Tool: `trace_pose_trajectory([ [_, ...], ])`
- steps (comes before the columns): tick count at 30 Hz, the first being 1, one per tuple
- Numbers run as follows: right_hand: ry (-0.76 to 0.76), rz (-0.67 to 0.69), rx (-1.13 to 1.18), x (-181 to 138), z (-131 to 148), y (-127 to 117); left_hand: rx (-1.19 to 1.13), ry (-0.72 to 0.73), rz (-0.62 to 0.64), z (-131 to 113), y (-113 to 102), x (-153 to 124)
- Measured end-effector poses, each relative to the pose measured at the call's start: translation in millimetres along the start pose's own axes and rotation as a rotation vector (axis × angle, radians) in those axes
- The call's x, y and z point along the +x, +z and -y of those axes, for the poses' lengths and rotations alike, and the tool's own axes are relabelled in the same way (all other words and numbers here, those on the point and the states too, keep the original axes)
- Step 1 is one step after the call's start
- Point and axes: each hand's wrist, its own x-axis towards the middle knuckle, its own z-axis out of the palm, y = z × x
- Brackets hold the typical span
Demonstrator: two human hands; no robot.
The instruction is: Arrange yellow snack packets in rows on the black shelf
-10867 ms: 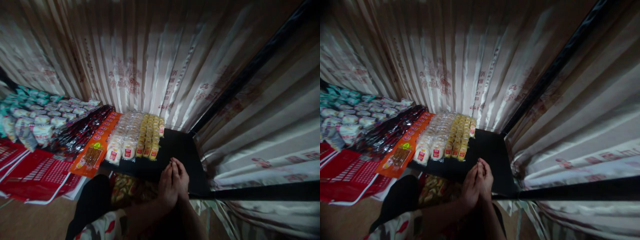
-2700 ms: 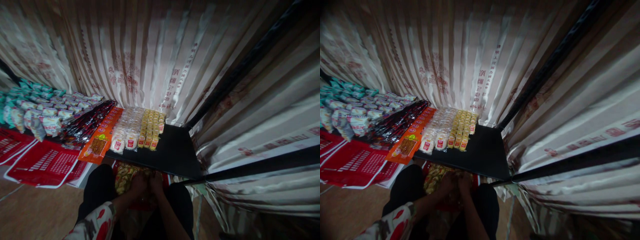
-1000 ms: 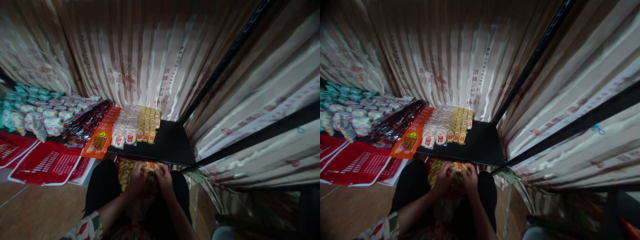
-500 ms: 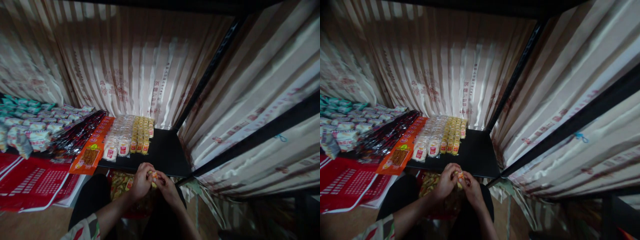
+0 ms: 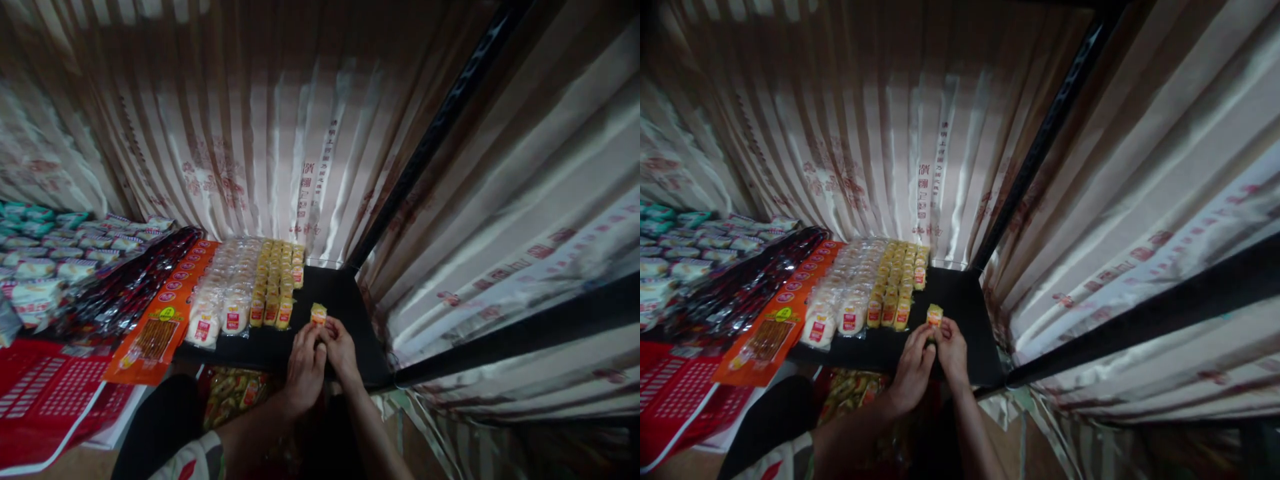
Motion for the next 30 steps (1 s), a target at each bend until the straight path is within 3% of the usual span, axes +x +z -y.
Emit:
trace_pose_trajectory([
  [5, -0.011, 0.032, -0.067, 40, -7, 22, -0.163, -0.199, -0.023, 20, 24, 33],
  [10, -0.114, 0.053, -0.230, 67, -5, 36, -0.264, -0.222, -0.121, 36, 39, 66],
  [14, -0.214, -0.010, -0.339, 82, -8, 45, -0.302, -0.199, -0.174, 45, 44, 82],
  [18, -0.241, -0.013, -0.379, 93, -11, 53, -0.300, -0.161, -0.170, 47, 42, 90],
  [30, -0.228, 0.038, -0.284, 94, -10, 58, -0.308, -0.234, -0.142, 42, 38, 91],
])
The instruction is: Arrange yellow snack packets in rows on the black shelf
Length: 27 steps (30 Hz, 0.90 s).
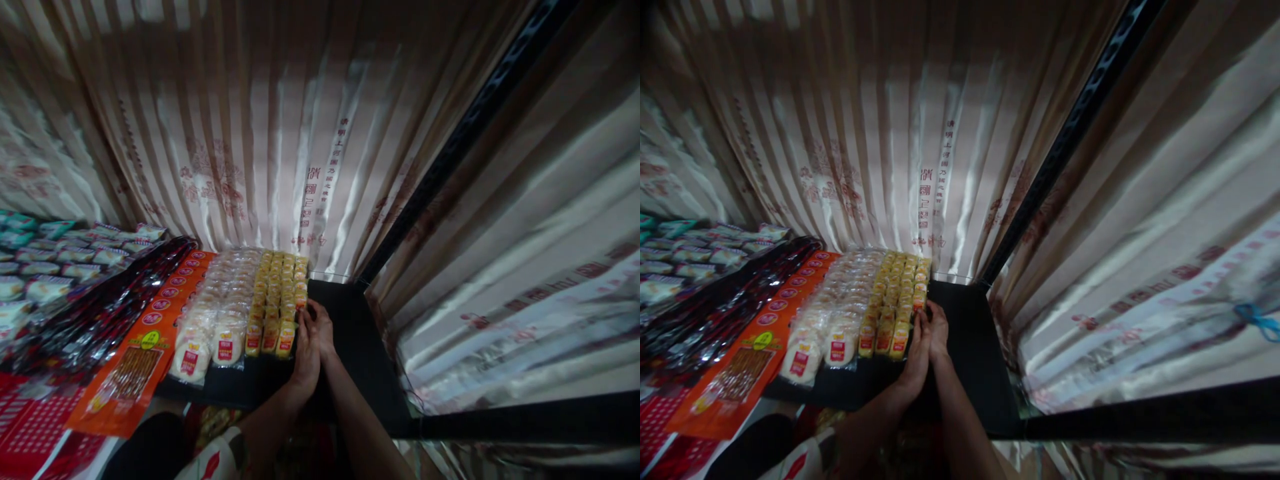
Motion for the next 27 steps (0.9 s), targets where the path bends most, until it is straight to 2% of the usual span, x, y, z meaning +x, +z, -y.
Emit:
trace_pose_trajectory([
  [6, -0.007, -0.005, 0.022, 0, 3, 1, -0.026, -0.036, -0.008, -1, 0, 3],
  [10, -0.027, -0.033, 0.028, -2, 1, 5, -0.128, -0.058, -0.020, -1, 0, 4],
  [18, -0.023, 0.011, -0.071, -3, -6, 7, -0.204, 0.010, -0.034, 0, -1, 1],
  [22, -0.080, -0.031, -0.110, -5, -14, 7, -0.182, 0.029, -0.006, 1, -1, 0],
  [27, -0.072, -0.009, -0.116, -7, -19, 8, -0.098, -0.009, -0.016, 4, 3, 0],
])
